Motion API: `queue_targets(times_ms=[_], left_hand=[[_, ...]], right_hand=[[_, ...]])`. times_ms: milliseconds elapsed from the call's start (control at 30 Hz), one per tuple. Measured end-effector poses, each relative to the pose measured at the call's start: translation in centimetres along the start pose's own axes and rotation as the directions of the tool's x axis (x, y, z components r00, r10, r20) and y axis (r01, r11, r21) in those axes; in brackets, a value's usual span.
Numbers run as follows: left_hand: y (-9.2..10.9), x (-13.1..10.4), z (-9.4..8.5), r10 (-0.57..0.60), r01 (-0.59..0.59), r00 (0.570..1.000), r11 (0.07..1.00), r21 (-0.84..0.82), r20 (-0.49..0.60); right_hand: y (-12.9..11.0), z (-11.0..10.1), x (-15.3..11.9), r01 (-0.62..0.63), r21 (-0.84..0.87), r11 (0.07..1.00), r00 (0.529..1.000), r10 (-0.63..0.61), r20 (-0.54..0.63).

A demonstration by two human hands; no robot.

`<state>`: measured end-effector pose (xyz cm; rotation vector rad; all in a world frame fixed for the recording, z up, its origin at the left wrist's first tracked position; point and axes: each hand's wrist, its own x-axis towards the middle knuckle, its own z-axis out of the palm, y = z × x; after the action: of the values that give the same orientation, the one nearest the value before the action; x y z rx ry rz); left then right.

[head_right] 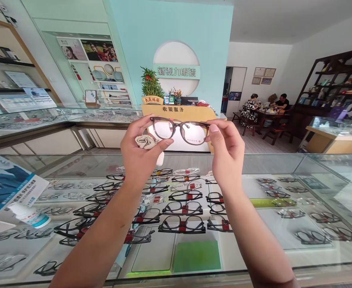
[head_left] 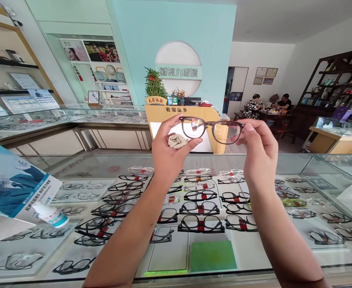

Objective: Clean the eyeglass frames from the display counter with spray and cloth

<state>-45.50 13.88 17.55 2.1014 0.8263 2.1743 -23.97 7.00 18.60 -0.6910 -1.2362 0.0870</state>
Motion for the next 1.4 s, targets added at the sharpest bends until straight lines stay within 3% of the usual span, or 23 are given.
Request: queue_targets(times_ms=[333,500,667,833,967,1067,1233,1400], left_hand=[[-0.2,-0.5,0.7,-0.032,0.035,0.998,0.997,-0.064,0.047],[-0.4,-1.1,1.4,-0.025,0.026,1.000,0.997,-0.074,0.011],[-0.7,-0.9,1.3,0.021,-0.022,1.000,0.999,-0.036,-0.009],[-0.1,-0.4,0.2,0.042,-0.043,0.998,0.999,0.019,0.042],[0.9,-0.3,-0.6,0.079,-0.092,0.990,0.991,0.100,0.119],[1.5,-0.3,-0.8,0.125,-0.145,0.979,0.982,0.117,0.162],[1.9,-0.5,-0.8,0.086,-0.108,0.976,0.989,0.099,0.201],[1.5,-0.2,-1.1,0.044,-0.037,0.966,0.999,-0.032,0.255]], right_hand=[[1.3,-0.3,0.4,-0.042,0.069,0.997,0.999,0.041,0.007],[1.6,-0.3,0.5,-0.086,0.112,0.990,0.996,0.089,-0.024],[2.1,-0.1,0.6,-0.133,0.100,0.986,0.991,0.131,0.034],[1.2,-0.5,0.8,0.042,-0.081,0.996,0.998,-0.038,0.052],[0.0,-0.8,1.0,0.191,-0.217,0.957,0.966,-0.144,0.213],[-0.1,-0.7,1.0,0.223,-0.233,0.947,0.947,-0.154,0.281],[0.6,-0.7,1.2,0.163,-0.184,0.969,0.940,-0.095,0.329],[0.9,-1.0,1.5,-0.039,0.006,0.999,0.915,0.033,0.401]])
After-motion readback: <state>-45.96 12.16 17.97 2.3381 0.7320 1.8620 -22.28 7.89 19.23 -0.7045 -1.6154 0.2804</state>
